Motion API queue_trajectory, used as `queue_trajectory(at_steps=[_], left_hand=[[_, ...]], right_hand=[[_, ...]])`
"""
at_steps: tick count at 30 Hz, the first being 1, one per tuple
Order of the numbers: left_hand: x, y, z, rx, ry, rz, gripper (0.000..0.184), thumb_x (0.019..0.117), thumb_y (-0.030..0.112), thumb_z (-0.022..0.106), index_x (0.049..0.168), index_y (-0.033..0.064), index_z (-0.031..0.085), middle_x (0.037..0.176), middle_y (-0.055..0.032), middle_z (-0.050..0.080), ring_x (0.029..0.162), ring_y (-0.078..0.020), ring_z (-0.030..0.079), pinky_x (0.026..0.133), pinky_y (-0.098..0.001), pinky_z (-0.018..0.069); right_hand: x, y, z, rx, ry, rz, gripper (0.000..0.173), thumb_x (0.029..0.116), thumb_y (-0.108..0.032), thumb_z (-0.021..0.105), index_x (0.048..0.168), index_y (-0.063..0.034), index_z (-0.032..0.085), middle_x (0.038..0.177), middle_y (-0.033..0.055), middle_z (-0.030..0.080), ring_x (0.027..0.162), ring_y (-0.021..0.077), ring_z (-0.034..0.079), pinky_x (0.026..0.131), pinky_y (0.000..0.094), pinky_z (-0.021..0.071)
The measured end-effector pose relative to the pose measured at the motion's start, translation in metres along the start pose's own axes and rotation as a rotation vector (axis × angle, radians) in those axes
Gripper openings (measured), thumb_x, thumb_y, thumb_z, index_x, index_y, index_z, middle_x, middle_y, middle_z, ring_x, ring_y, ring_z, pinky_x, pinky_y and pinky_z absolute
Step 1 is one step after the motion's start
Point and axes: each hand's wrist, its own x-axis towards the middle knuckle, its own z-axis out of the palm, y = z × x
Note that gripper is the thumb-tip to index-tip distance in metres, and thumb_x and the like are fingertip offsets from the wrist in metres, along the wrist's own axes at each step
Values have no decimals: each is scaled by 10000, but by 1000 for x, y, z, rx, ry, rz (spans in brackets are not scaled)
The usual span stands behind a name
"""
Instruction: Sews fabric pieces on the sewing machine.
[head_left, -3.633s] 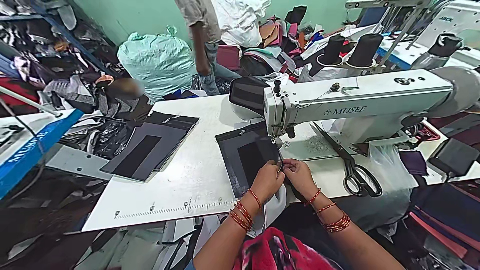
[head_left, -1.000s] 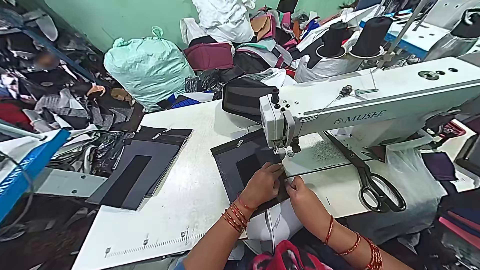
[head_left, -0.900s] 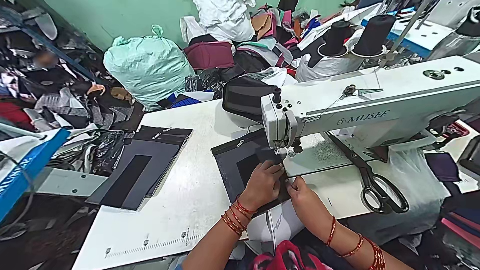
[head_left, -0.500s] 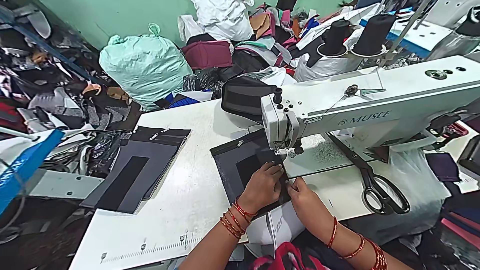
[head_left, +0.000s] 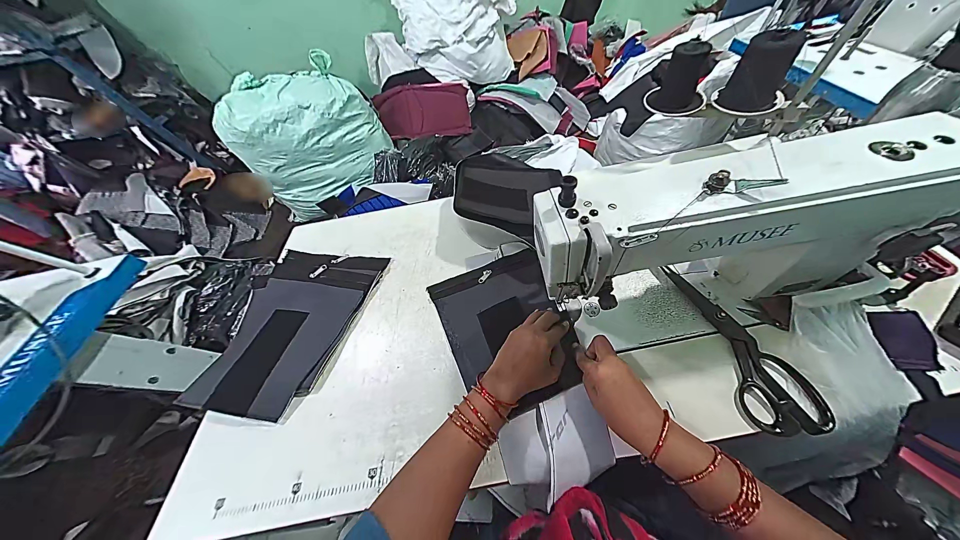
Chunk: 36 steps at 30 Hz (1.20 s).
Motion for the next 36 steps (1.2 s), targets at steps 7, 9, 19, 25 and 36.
queue_trajectory(at_steps=[7, 9, 19, 25, 36], left_hand=[[14, -22, -6, -30, -11, 40, 290, 865, -3, 570, 1080, -42, 760, 1171, -223, 719, 1134, -387, 686, 990, -480, 547], [17, -28, -8, -37, -22, 69, 268, 862, -11, 566, 1050, -41, 756, 1151, -218, 723, 1112, -380, 693, 978, -480, 550], [4, 27, -10, -58, -166, -327, 344, 980, 28, 491, 1250, -73, 679, 1399, -250, 608, 1405, -375, 507, 1214, -462, 343], [-17, 68, -7, -108, -220, -520, 470, 1004, 172, 608, 1430, -22, 570, 1537, -213, 498, 1500, -332, 386, 1246, -433, 282], [-15, 81, 11, 121, -124, -466, 351, 1041, 81, 508, 1344, -32, 644, 1379, -264, 620, 1367, -428, 536, 1175, -529, 386]], right_hand=[[23, 0, -6, 32, -69, 52, 349, 982, 60, 488, 1285, 78, 659, 1172, 291, 598, 975, 361, 670, 864, 391, 563], [29, -2, -14, 42, -160, 91, 378, 999, 47, 468, 1345, 67, 619, 1243, 288, 569, 1051, 361, 647, 922, 390, 541], [16, 16, -7, 111, 58, 50, 414, 966, 0, 505, 1351, 0, 655, 1093, 245, 672, 964, 367, 683, 843, 468, 562], [0, 24, -20, 141, -12, 129, 445, 993, -64, 527, 1431, -34, 596, 1122, 206, 691, 959, 326, 682, 873, 454, 545], [-5, 24, -27, 235, -125, 195, 371, 1000, -50, 526, 1345, 0, 653, 1123, 222, 663, 987, 292, 653, 919, 390, 511]])
